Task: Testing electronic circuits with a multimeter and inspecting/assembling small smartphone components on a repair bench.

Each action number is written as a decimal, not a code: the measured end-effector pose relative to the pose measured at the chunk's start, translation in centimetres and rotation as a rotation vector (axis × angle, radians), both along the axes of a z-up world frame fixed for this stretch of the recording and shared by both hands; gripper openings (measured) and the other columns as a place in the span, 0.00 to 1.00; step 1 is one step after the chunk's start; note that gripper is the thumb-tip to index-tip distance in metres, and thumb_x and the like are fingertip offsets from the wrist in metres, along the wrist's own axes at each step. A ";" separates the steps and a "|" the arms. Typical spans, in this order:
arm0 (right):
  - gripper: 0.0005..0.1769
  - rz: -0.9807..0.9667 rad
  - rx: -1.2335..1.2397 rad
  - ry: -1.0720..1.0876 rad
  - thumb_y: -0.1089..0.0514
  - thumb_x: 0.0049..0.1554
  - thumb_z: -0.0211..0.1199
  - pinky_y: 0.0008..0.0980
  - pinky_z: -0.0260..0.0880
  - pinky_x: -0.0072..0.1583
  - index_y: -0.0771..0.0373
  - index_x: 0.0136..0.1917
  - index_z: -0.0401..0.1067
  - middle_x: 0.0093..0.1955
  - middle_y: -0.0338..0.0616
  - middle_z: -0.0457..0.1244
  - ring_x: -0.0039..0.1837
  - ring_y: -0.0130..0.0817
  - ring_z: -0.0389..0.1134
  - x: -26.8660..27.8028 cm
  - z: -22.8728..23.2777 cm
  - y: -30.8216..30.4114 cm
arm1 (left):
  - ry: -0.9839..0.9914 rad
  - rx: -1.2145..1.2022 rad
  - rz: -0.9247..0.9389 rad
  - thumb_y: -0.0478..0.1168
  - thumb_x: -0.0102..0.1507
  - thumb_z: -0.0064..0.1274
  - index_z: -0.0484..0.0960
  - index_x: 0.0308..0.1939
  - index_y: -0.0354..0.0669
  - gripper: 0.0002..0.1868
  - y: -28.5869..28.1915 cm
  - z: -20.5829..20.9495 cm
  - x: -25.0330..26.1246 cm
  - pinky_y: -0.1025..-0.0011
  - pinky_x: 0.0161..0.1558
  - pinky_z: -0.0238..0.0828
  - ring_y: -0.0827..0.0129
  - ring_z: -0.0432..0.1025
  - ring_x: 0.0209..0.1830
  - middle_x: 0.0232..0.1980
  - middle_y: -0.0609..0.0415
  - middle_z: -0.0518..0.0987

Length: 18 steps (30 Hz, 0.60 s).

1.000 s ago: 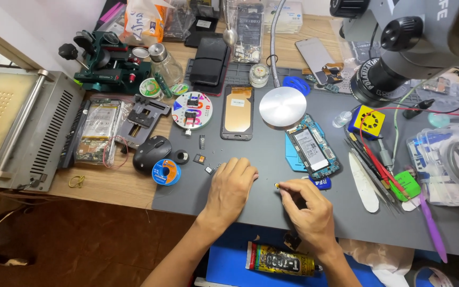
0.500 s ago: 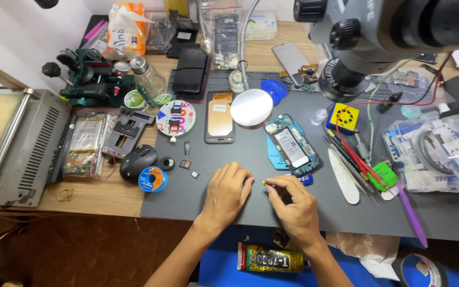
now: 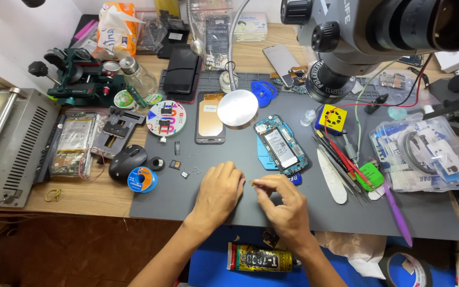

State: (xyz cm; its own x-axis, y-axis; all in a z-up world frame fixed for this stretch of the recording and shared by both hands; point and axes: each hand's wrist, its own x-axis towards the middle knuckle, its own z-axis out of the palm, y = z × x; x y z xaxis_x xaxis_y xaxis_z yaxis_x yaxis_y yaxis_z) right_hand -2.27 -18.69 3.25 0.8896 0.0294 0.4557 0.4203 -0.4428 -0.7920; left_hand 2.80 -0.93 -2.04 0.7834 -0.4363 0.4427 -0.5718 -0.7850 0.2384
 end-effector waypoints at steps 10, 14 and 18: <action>0.07 -0.064 -0.011 0.107 0.65 0.58 0.67 0.29 0.74 0.59 0.61 0.50 0.81 0.50 0.42 0.73 0.54 0.32 0.73 -0.2 -1.0 -0.8 | 0.167 -0.297 0.016 0.34 0.63 0.53 0.74 0.35 0.44 0.03 5.2 0.7 5.9 0.59 0.39 0.69 0.59 0.73 0.35 0.36 0.55 0.76; 0.07 -0.047 -0.025 0.104 0.65 0.57 0.68 0.27 0.75 0.56 0.61 0.51 0.81 0.49 0.42 0.73 0.52 0.31 0.73 -0.1 -1.2 -0.7 | 0.205 -0.313 0.124 0.29 0.59 0.51 0.70 0.33 0.45 0.07 7.4 -0.1 7.1 0.58 0.29 0.63 0.58 0.69 0.28 0.35 0.56 0.73; 0.07 -0.034 -0.035 0.121 0.65 0.58 0.68 0.26 0.75 0.54 0.61 0.51 0.81 0.49 0.41 0.73 0.51 0.30 0.73 0.0 -1.4 -0.5 | 0.155 -0.304 0.135 0.24 0.62 0.50 0.68 0.31 0.42 0.11 8.6 -0.1 7.7 0.63 0.29 0.61 0.63 0.66 0.31 0.35 0.55 0.71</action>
